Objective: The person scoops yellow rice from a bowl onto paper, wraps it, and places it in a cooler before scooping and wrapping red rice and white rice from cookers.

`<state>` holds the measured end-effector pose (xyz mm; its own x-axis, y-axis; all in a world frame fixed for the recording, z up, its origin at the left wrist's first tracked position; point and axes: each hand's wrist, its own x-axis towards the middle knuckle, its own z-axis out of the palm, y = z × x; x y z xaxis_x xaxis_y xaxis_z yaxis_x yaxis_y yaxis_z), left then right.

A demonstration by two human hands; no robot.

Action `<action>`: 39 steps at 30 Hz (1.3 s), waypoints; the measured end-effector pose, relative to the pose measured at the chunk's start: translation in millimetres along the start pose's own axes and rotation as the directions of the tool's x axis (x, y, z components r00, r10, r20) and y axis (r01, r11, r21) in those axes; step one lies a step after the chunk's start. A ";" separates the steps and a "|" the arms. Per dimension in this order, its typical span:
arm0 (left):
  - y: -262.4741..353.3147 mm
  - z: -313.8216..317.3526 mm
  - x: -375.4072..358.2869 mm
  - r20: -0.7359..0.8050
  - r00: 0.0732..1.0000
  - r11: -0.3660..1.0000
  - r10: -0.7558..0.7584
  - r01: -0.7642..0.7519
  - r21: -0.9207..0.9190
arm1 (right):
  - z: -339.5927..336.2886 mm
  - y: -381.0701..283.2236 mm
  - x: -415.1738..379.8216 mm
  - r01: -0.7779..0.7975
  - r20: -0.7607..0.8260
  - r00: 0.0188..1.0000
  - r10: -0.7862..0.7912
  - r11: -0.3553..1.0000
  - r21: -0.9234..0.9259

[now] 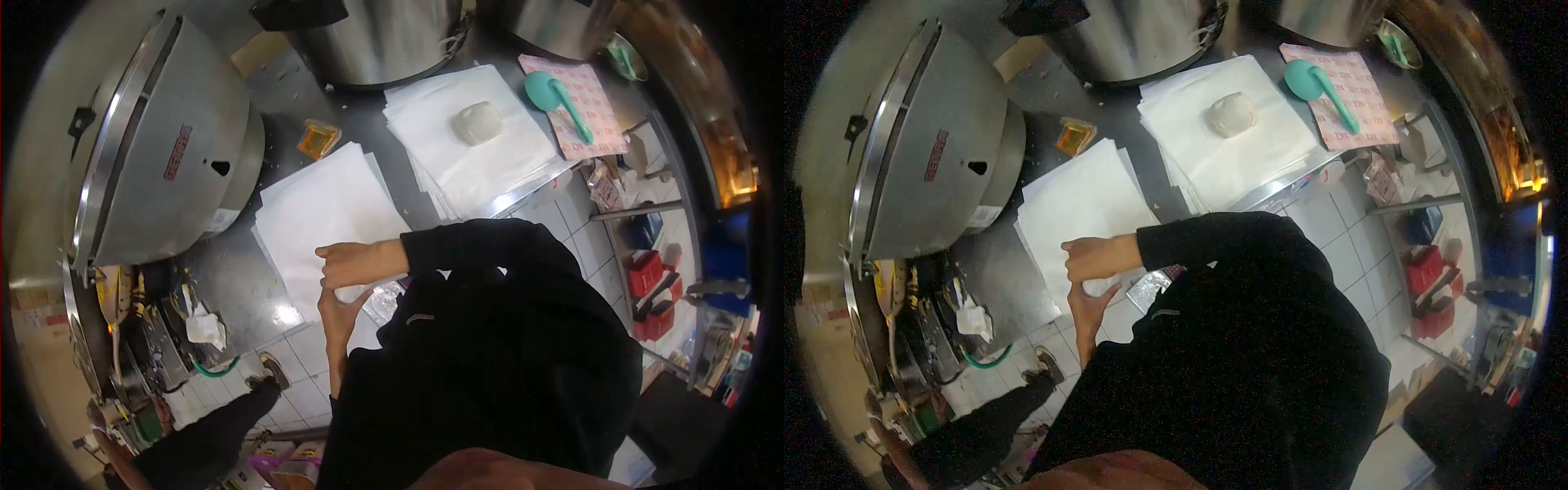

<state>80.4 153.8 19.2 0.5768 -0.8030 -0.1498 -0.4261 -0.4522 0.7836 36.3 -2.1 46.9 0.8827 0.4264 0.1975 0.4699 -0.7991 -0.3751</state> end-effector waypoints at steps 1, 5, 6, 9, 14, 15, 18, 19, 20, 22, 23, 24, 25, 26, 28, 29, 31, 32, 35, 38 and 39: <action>-1.2 -4.2 2.0 -0.005 0.996 0.994 0.092 -0.092 -0.055 | -15.6 7.3 -0.9 -0.051 0.063 0.997 0.040 0.981 0.189; 40.5 -12.0 3.4 -0.118 0.950 0.859 0.290 -0.313 -0.406 | -74.5 11.9 -37.5 -0.045 0.027 0.993 0.114 0.156 0.987; 58.0 -10.2 3.4 -0.164 0.943 0.789 0.291 -0.333 -0.516 | -67.3 14.7 -43.5 -0.007 -0.003 0.994 0.106 0.087 0.996; 52.6 -1.3 23.8 0.114 0.919 0.849 0.378 -0.295 -0.439 | -47.8 11.9 -69.2 0.114 -0.097 0.980 0.174 -0.087 0.990; 70.8 74.2 57.4 0.328 0.892 0.546 0.310 0.116 -0.830 | -21.5 24.5 -160.5 -0.040 -0.041 0.763 0.645 0.111 0.993; 78.7 88.6 65.3 0.303 0.900 0.517 0.314 0.105 -0.849 | -27.2 39.3 -187.1 -0.065 -0.188 0.662 0.726 0.305 0.950; 103.3 124.1 94.7 0.236 0.939 0.437 0.252 0.107 -0.893 | -81.1 63.3 -262.7 -0.182 -0.480 0.269 0.835 0.534 0.826; 104.9 133.7 104.6 0.233 0.955 0.417 0.186 0.137 -0.898 | -105.0 64.0 -282.5 -0.197 -0.478 0.262 0.839 0.531 0.824; 106.0 143.1 114.1 0.230 0.966 0.391 0.118 0.168 -0.905 | -133.4 62.5 -296.2 -0.214 -0.473 0.257 0.843 0.527 0.822; 111.6 159.7 128.1 0.235 0.968 0.314 0.087 0.198 -0.929 | -210.7 48.8 -306.4 -0.384 -0.558 0.247 0.792 0.608 0.694; 115.1 165.1 133.4 0.225 0.971 0.245 0.081 0.199 -0.949 | -246.2 62.7 -319.0 -0.405 -0.642 0.276 0.715 0.693 0.596; 116.5 166.1 137.7 0.213 0.975 0.182 0.071 0.197 -0.963 | -286.5 83.0 -331.4 -0.411 -0.716 0.308 0.626 0.767 0.494; 122.7 163.9 135.8 0.161 0.984 0.244 0.081 0.137 -0.960 | -332.5 101.1 -337.1 -0.367 -0.759 0.316 0.569 0.811 0.455; 121.2 160.5 137.8 0.165 0.982 0.235 0.087 0.140 -0.962 | -380.8 119.2 -338.2 -0.321 -0.797 0.320 0.512 0.850 0.417; 108.7 152.8 141.0 0.179 0.979 0.219 0.094 0.155 -0.963 | -468.5 159.0 -324.6 -0.332 -0.847 0.252 0.468 0.864 0.379; 103.2 146.7 142.3 0.168 0.980 0.206 0.111 0.142 -0.968 | -500.9 188.2 -320.9 -0.366 -0.881 0.209 0.426 0.869 0.333; 100.0 138.7 145.9 0.151 0.977 0.172 0.153 0.125 -0.977 | -551.4 239.4 -318.9 -0.437 -0.909 0.099 0.406 0.838 0.327; 98.6 138.7 146.4 0.140 0.984 0.163 0.114 0.121 -0.979 | -567.8 267.8 -322.9 -0.472 -0.897 0.034 0.441 0.798 0.374; 100.3 129.4 154.3 0.117 0.993 0.119 -0.024 0.119 -0.986 | -623.0 377.6 -361.7 -0.798 -0.886 -0.103 0.452 0.494 0.345; 109.1 121.8 142.4 0.070 0.979 0.124 -0.189 0.094 -0.988 | -655.2 438.4 -389.3 -0.796 -0.837 -0.106 0.536 0.459 0.395; 113.5 117.5 133.2 0.011 0.974 0.205 -0.227 0.059 -0.977 | -661.1 456.9 -395.1 -0.740 -0.847 -0.219 0.484 0.483 0.468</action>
<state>27.0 -50.1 17.3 0.6506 -0.6837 -0.3307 0.6277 0.2390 0.7409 -96.3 -815.9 396.3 0.0358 -0.8396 0.5420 -0.4277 -0.5031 -0.7510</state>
